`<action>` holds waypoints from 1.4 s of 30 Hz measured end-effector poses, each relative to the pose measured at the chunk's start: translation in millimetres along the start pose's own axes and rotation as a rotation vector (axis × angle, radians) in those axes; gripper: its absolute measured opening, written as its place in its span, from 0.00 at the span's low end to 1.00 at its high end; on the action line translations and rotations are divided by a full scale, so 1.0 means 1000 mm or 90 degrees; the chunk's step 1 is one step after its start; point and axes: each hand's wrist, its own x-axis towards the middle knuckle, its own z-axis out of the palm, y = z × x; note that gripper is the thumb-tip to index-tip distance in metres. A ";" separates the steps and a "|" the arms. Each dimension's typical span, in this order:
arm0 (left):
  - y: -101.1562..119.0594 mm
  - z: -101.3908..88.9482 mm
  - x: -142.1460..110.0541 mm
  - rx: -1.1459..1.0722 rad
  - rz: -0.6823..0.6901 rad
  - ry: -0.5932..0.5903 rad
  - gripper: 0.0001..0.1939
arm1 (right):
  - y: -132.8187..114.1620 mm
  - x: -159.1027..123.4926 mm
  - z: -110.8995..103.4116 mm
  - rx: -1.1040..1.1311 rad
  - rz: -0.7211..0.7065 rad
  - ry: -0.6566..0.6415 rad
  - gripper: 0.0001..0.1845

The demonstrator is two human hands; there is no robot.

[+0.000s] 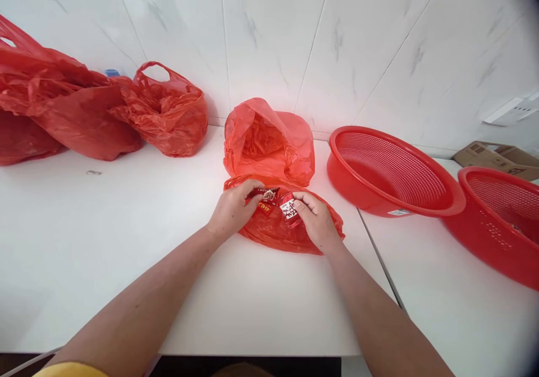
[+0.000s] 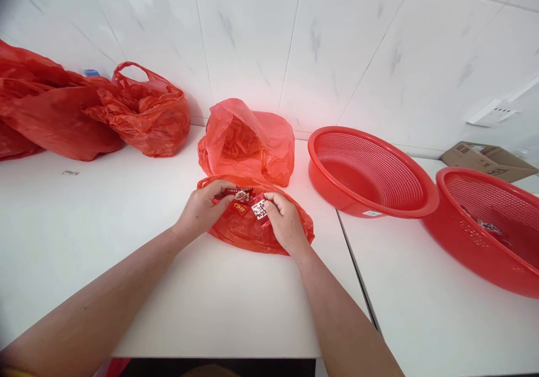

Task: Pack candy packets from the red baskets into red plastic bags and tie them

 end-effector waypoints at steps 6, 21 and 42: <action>-0.006 -0.005 0.004 0.128 0.137 0.070 0.12 | 0.002 -0.001 0.000 -0.183 -0.125 0.118 0.14; -0.013 -0.053 0.004 0.016 -0.293 -0.150 0.37 | -0.017 -0.007 -0.048 -0.761 -0.051 0.148 0.18; -0.020 -0.029 0.006 -0.649 -0.350 0.164 0.13 | -0.006 0.007 -0.057 -0.371 -0.071 0.362 0.23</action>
